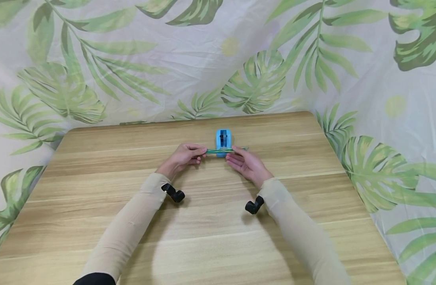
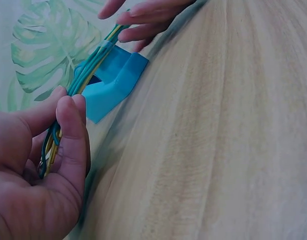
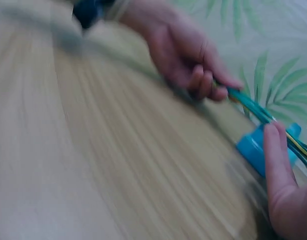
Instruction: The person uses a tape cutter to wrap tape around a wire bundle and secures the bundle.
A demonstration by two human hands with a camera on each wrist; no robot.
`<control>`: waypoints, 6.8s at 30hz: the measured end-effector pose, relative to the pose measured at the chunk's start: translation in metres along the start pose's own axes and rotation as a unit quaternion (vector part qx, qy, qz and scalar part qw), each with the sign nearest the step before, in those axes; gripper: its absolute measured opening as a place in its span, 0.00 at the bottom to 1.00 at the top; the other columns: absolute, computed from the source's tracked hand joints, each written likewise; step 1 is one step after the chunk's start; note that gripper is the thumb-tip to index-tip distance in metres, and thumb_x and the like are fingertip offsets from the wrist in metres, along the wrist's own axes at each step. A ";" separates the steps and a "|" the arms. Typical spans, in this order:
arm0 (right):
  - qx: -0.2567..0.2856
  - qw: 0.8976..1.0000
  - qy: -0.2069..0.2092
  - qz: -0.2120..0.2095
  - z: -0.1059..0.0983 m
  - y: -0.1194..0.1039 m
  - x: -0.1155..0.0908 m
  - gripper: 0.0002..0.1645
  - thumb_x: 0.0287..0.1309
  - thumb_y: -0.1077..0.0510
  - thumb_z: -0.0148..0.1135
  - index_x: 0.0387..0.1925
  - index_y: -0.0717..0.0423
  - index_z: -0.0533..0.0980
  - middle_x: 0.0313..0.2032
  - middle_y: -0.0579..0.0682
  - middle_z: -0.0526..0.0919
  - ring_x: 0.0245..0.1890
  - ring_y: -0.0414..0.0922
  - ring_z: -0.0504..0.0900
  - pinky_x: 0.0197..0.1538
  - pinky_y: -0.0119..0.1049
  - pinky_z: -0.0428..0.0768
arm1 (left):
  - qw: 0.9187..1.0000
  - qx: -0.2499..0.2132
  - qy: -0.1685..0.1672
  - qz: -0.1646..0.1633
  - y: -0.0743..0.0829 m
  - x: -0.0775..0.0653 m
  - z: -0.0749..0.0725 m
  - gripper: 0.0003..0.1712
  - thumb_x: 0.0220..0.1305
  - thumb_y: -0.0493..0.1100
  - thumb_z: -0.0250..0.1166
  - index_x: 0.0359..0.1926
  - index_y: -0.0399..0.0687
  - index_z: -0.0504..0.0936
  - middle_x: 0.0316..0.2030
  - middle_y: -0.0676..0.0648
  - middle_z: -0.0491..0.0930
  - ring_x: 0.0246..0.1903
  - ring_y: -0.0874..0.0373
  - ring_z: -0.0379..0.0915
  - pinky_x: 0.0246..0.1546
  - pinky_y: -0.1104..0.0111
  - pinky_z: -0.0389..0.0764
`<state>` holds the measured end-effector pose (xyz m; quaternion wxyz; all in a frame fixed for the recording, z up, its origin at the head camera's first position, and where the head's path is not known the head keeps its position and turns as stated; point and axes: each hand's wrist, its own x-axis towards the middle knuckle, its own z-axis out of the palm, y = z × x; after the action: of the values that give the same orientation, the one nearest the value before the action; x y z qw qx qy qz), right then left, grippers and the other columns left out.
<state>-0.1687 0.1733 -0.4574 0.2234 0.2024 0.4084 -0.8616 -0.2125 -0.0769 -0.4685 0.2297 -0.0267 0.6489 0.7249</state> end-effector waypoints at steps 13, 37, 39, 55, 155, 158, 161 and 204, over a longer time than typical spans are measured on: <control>-0.004 1.000 -0.003 0.002 0.018 0.024 0.008 0.13 0.73 0.58 0.58 0.53 0.61 0.74 0.58 0.64 0.78 0.59 0.54 0.79 0.61 0.46 0.77 | 1.000 0.010 -0.010 -0.003 -0.003 0.003 -0.004 0.14 0.68 0.32 0.66 0.52 0.27 0.82 0.27 0.45 0.84 0.23 0.62 0.75 0.23 0.74 0.80; -0.024 0.998 0.055 -0.034 0.027 0.024 0.014 0.14 0.71 0.63 0.60 0.54 0.63 0.74 0.45 0.59 0.86 0.58 0.54 0.80 0.55 0.47 0.81 | 0.932 0.349 0.000 0.097 0.019 0.003 -0.004 0.17 0.68 0.53 0.68 0.45 0.45 0.90 0.32 0.47 0.82 0.29 0.56 0.73 0.28 0.68 0.76; -0.028 0.997 0.054 -0.037 0.027 0.024 0.014 0.15 0.71 0.62 0.59 0.55 0.63 0.74 0.45 0.59 0.86 0.58 0.54 0.80 0.55 0.46 0.81 | 0.916 0.389 0.004 0.099 0.024 0.006 0.001 0.21 0.69 0.56 0.65 0.49 0.45 0.88 0.38 0.47 0.83 0.34 0.56 0.74 0.32 0.66 0.76; -0.024 0.997 0.056 -0.040 0.027 0.023 0.015 0.17 0.70 0.64 0.59 0.58 0.66 0.73 0.53 0.63 0.82 0.58 0.55 0.79 0.54 0.44 0.82 | 0.899 0.437 0.003 0.040 0.035 0.033 0.050 0.46 0.64 0.65 0.65 0.66 0.32 0.69 0.60 0.36 0.75 0.59 0.44 0.71 0.61 0.55 0.72; -0.060 0.993 -0.027 -0.095 0.007 0.016 0.015 0.07 0.72 0.59 0.57 0.44 0.61 0.76 0.40 0.53 0.87 0.45 0.47 0.86 0.51 0.39 0.83 | 0.986 0.156 -0.023 -0.048 0.026 -0.004 -0.020 0.48 0.69 0.76 0.46 0.67 0.40 0.72 0.49 0.31 0.81 0.29 0.49 0.80 0.25 0.61 0.83; -0.058 0.992 -0.039 -0.106 0.012 0.016 0.009 0.08 0.72 0.58 0.59 0.39 0.57 0.80 0.35 0.50 0.87 0.36 0.43 0.85 0.43 0.34 0.83 | 0.993 0.079 -0.039 -0.072 0.022 -0.018 -0.019 0.53 0.64 0.80 0.45 0.71 0.43 0.63 0.49 0.30 0.81 0.28 0.51 0.78 0.26 0.63 0.81; -0.055 0.989 -0.062 -0.119 0.019 0.016 0.005 0.09 0.71 0.58 0.60 0.35 0.54 0.83 0.32 0.49 0.86 0.30 0.41 0.82 0.37 0.32 0.82 | 0.995 0.022 -0.055 -0.085 0.021 -0.028 -0.015 0.55 0.63 0.81 0.44 0.76 0.50 0.50 0.48 0.33 0.81 0.28 0.53 0.77 0.28 0.65 0.79; -0.121 0.951 -0.117 -0.260 0.031 0.025 -0.011 0.05 0.68 0.65 0.63 0.37 0.59 0.84 0.33 0.53 0.88 0.33 0.43 0.87 0.46 0.40 0.85 | 0.996 -0.057 -0.060 0.023 0.022 -0.051 0.007 0.25 0.72 0.38 0.62 0.65 0.29 0.73 0.29 0.46 0.83 0.23 0.64 0.72 0.24 0.75 0.77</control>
<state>-0.1509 0.1377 -0.4485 0.0607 -0.0416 0.5186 -0.8518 -0.1736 -0.0867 -0.4295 0.2498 0.0190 0.5922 0.7658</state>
